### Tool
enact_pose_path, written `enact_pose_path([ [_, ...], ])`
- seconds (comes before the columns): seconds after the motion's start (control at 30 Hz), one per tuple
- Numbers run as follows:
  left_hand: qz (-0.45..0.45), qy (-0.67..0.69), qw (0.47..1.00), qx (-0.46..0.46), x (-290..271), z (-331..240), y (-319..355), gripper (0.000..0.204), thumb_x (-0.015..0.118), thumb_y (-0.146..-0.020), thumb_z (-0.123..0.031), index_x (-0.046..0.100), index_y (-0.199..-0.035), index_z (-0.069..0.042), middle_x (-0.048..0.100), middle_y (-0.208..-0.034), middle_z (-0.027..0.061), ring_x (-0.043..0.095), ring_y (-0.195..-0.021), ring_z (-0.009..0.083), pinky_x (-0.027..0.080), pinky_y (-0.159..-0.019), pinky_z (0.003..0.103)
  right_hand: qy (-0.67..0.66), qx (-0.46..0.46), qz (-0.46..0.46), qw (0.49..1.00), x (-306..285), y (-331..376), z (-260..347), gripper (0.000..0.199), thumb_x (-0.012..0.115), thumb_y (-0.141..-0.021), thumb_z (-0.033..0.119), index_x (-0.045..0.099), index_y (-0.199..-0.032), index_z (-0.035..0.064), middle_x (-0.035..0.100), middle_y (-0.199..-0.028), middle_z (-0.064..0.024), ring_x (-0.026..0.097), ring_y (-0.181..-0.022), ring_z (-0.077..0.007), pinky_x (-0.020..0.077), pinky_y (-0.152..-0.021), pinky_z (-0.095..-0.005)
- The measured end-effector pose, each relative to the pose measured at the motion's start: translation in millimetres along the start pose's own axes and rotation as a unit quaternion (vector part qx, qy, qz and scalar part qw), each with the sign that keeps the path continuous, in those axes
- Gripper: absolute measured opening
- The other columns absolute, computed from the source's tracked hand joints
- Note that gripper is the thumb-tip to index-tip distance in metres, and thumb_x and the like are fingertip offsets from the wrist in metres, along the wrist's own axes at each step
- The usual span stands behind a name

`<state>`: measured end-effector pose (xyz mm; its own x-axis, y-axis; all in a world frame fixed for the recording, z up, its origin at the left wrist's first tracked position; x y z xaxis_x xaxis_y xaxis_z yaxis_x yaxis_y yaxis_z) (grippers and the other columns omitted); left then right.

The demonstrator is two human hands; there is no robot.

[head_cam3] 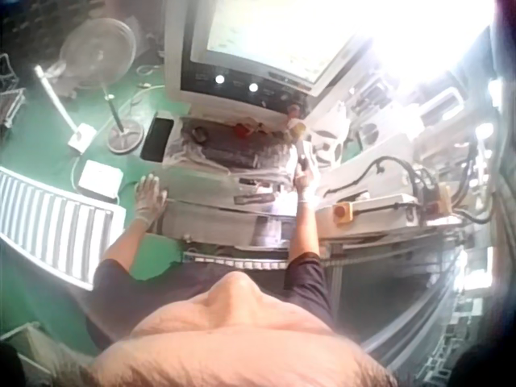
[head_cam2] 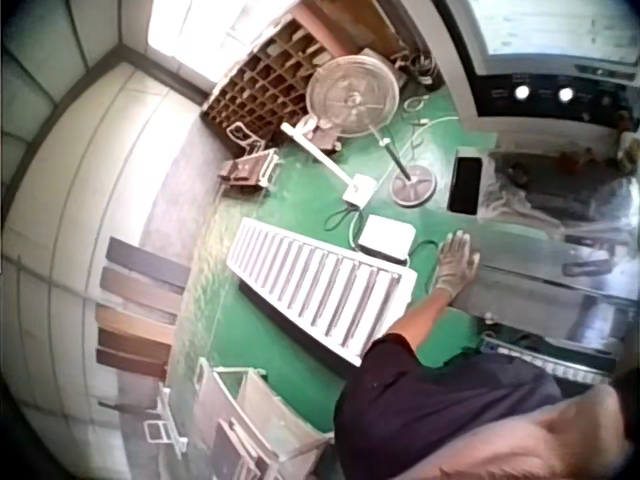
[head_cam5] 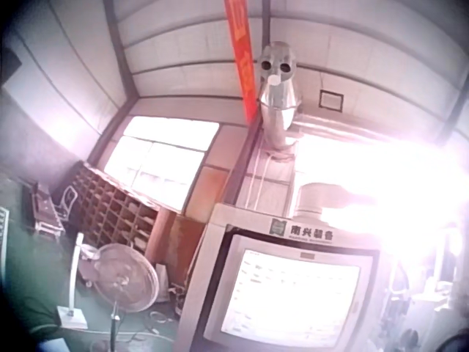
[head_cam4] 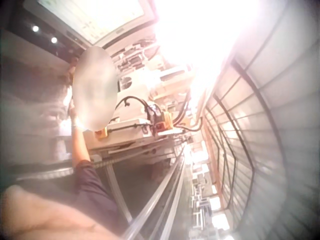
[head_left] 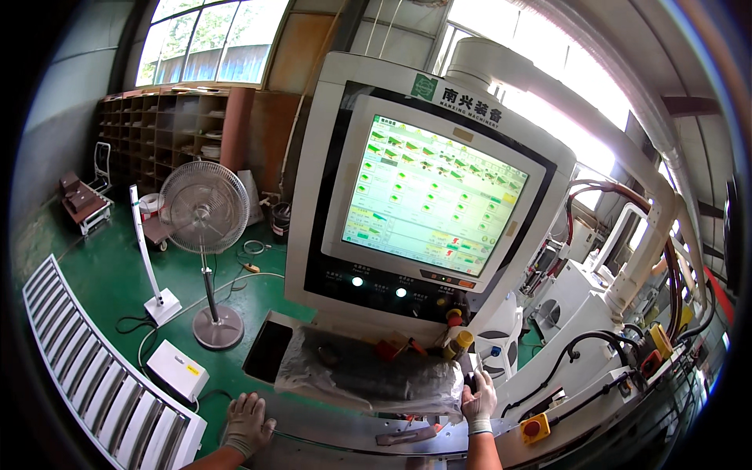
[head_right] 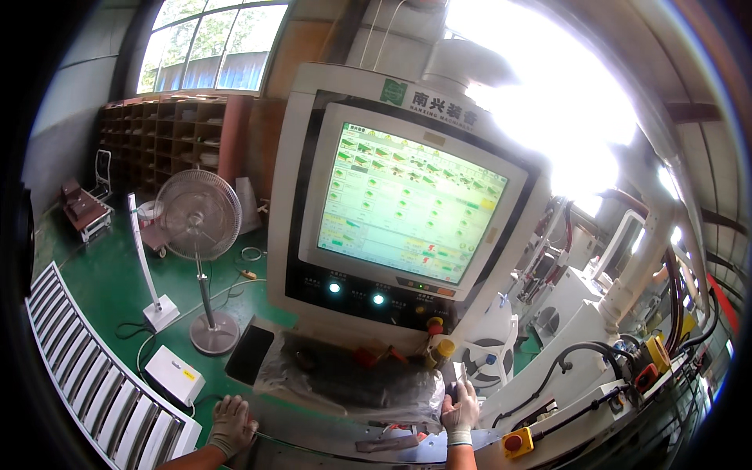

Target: The person picks up dark gray boards from a stack and feeds them one at a time into an edge banding machine, using a control panel to adjust settings between sets.

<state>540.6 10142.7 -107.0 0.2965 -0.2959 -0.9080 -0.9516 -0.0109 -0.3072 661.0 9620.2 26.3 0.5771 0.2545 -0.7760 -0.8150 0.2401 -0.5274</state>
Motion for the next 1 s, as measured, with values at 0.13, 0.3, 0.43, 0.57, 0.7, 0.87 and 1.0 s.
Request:
enact_pose_path([
  [0.13,-0.022,-0.008,1.000,0.003,4,4,3,0.059,0.060,-0.079,-0.041,0.052,-0.122,-0.003,0.044,-0.134,0.0188,0.036,-0.128,0.0386,0.025,-0.107,0.054,-0.043,-0.029,-0.033,0.998,-4,3,5,0.047,0.069,-0.071,0.018,0.064,-0.118,0.0075,0.059,-0.127,-0.0195,0.059,-0.112,-0.0384,0.0477,-0.096,-0.0431],
  [0.3,-0.008,-0.002,1.000,-0.002,-2,-1,0,0.059,0.060,-0.079,-0.041,0.051,-0.123,-0.002,0.044,-0.134,0.0188,0.035,-0.129,0.0386,0.025,-0.107,0.054,-0.046,-0.078,-0.021,0.996,-6,2,1,0.044,0.068,-0.071,0.020,0.067,-0.113,0.0066,0.062,-0.123,-0.0200,0.061,-0.108,-0.0396,0.0488,-0.094,-0.0428],
  [0.43,-0.025,-0.003,1.000,0.004,-2,0,3,0.058,0.060,-0.080,-0.040,0.050,-0.123,-0.002,0.043,-0.135,0.0190,0.035,-0.129,0.0386,0.024,-0.107,0.055,-0.079,-0.081,-0.007,0.994,-4,2,3,0.045,0.065,-0.068,0.018,0.069,-0.112,0.0073,0.061,-0.125,-0.0208,0.061,-0.111,-0.0387,0.0484,-0.096,-0.0411],
  [0.57,-0.014,0.002,1.000,-0.003,-10,-6,1,0.056,0.059,-0.080,-0.035,0.048,-0.123,-0.001,0.043,-0.133,0.0200,0.035,-0.128,0.0397,0.025,-0.108,0.054,-0.115,-0.074,-0.005,0.991,-7,3,-2,0.047,0.066,-0.064,0.017,0.071,-0.110,0.0088,0.061,-0.126,-0.0214,0.061,-0.110,-0.0392,0.0475,-0.097,-0.0415],
  [0.7,-0.017,-0.003,1.000,-0.005,-8,-4,1,0.056,0.060,-0.079,-0.035,0.048,-0.123,-0.001,0.043,-0.133,0.0197,0.035,-0.128,0.0394,0.025,-0.108,0.054,-0.119,-0.075,-0.026,0.990,-7,5,2,0.048,0.064,-0.067,0.013,0.068,-0.114,0.0049,0.058,-0.128,-0.0264,0.059,-0.115,-0.0393,0.0470,-0.100,-0.0394],
  [0.87,-0.013,-0.005,1.000,-0.003,-5,-2,1,0.059,0.059,-0.080,-0.037,0.049,-0.124,0.000,0.043,-0.135,0.0198,0.034,-0.129,0.0394,0.024,-0.108,0.054,-0.089,-0.054,0.008,0.995,-5,4,1,0.047,0.064,-0.068,0.013,0.068,-0.113,0.0045,0.058,-0.127,-0.0267,0.059,-0.116,-0.0390,0.0468,-0.100,-0.0401],
  [1.0,-0.011,-0.005,1.000,-0.007,-3,-1,2,0.059,0.058,-0.081,-0.038,0.049,-0.125,0.000,0.042,-0.136,0.0198,0.034,-0.130,0.0393,0.024,-0.108,0.055,-0.096,-0.077,0.015,0.992,-4,4,-1,0.046,0.064,-0.068,0.014,0.069,-0.112,0.0053,0.060,-0.126,-0.0247,0.059,-0.115,-0.0385,0.0468,-0.100,-0.0395],
])
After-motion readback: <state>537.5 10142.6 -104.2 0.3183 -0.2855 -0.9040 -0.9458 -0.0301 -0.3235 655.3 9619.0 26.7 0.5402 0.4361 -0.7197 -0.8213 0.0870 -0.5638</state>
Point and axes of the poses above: each hand's wrist, its own y-axis away from the middle knuckle, its own x-axis out of the palm, z = x × y, the point moved 5 cm from there along -y, towards the middle knuckle
